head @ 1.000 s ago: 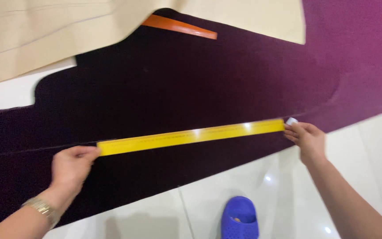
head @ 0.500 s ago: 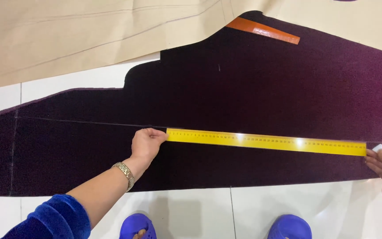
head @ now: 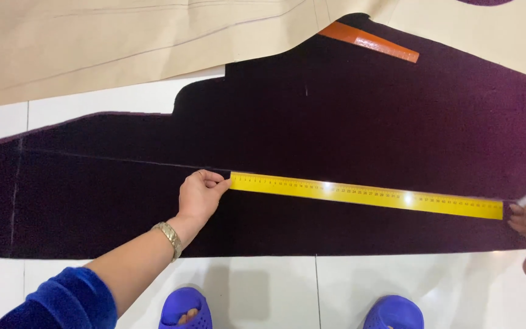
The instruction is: Tracing a paper pattern onto purple velvet fabric using a ruler and chalk on the floor.
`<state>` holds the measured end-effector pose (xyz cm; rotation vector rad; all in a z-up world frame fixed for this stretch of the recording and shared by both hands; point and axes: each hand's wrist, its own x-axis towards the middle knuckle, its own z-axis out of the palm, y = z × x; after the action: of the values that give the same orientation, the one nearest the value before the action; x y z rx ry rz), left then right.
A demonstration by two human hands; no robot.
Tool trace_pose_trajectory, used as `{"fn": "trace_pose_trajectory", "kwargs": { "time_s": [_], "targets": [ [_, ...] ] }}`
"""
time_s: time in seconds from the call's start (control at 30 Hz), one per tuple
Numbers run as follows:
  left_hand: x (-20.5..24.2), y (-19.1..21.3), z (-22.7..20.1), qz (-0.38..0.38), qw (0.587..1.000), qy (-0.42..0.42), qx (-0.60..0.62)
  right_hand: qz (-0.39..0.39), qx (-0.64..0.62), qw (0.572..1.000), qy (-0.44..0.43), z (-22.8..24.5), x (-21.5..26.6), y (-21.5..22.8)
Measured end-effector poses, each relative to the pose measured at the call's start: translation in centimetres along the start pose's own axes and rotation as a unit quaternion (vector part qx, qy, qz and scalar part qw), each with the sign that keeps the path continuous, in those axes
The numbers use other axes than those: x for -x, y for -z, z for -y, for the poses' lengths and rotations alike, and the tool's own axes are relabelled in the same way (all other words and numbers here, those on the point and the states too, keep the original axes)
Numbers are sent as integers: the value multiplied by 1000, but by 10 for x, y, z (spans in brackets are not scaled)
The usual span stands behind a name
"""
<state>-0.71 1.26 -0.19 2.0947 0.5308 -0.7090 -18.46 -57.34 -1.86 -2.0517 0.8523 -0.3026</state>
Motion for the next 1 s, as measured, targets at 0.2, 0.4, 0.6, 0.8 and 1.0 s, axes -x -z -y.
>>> {"fn": "trace_pose_trajectory", "kwargs": {
  "time_s": [0.2, 0.4, 0.6, 0.8, 1.0],
  "targets": [
    [50, 2, -14, -25, 921, -270, -281, 105, 282, 952, 48, 234, 71, -138],
    [67, -28, -11, 31, 836, -364, -410, 357, 140, 895, 230, 267, 89, -264],
    [76, -48, -23, 90, 877, -260, -394, 458, 203, 816, 286, 287, 94, -319],
    [78, -47, -25, 144, 859, -255, -420, 491, 272, 753, 344, 288, 95, -341],
    [79, -48, -36, 174, 849, -254, -430, 503, 297, 700, 411, 287, 101, -350]
  ]
}}
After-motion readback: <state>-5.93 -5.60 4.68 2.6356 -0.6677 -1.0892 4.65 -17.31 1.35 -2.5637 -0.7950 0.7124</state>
